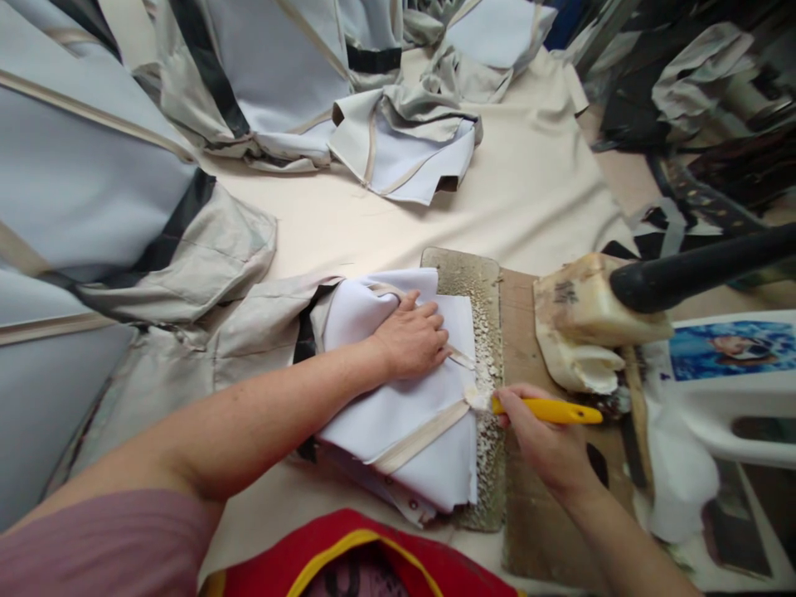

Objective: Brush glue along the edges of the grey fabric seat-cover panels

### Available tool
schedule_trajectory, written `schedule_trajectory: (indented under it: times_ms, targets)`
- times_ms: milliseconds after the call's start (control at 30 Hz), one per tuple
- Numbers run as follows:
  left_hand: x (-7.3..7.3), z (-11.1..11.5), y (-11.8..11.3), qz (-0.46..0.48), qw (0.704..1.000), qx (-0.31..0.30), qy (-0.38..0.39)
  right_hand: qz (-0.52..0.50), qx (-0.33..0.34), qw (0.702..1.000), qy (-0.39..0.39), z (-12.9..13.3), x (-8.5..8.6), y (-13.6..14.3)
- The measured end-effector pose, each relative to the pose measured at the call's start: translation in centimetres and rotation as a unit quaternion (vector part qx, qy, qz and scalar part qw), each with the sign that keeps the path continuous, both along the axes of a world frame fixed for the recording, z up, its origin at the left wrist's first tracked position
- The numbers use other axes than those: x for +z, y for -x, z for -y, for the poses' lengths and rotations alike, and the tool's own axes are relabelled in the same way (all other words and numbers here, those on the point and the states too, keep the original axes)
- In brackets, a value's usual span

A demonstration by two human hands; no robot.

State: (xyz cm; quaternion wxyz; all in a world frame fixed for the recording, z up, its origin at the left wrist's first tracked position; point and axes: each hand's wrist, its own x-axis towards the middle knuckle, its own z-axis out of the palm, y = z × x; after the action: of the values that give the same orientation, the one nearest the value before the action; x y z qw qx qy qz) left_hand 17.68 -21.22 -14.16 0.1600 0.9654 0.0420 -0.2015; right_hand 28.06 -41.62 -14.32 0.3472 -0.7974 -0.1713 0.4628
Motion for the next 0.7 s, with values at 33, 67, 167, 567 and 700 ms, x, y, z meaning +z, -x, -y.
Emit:
schedule_trajectory:
  times_ms: [33, 67, 167, 567, 700]
  targets:
    - [0.0, 0.0, 0.0, -0.001, 1.0, -0.001, 0.001, -0.003, -0.006, 1.0, 0.007, 0.0, 0.2, 0.0]
    - [0.1, 0.0, 0.0, -0.001, 1.0, -0.003, 0.002, -0.002, -0.02, 1.0, 0.008, -0.2, 0.3, 0.0]
    - [0.0, 0.0, 0.1, 0.002, 1.0, -0.004, 0.001, 0.005, -0.067, 0.998, -0.011, -0.8, 0.4, -0.2]
    - [7.8, 3.7, 0.7, -0.105, 0.99, -0.049, 0.082, 0.008, -0.077, 0.997, -0.03, 1.4, 0.6, 0.4]
    - [9.6, 6.8, 3.3, -0.163, 0.978, -0.034, 0.125, 0.033, -0.083, 0.995, -0.055, 1.5, 0.7, 0.7]
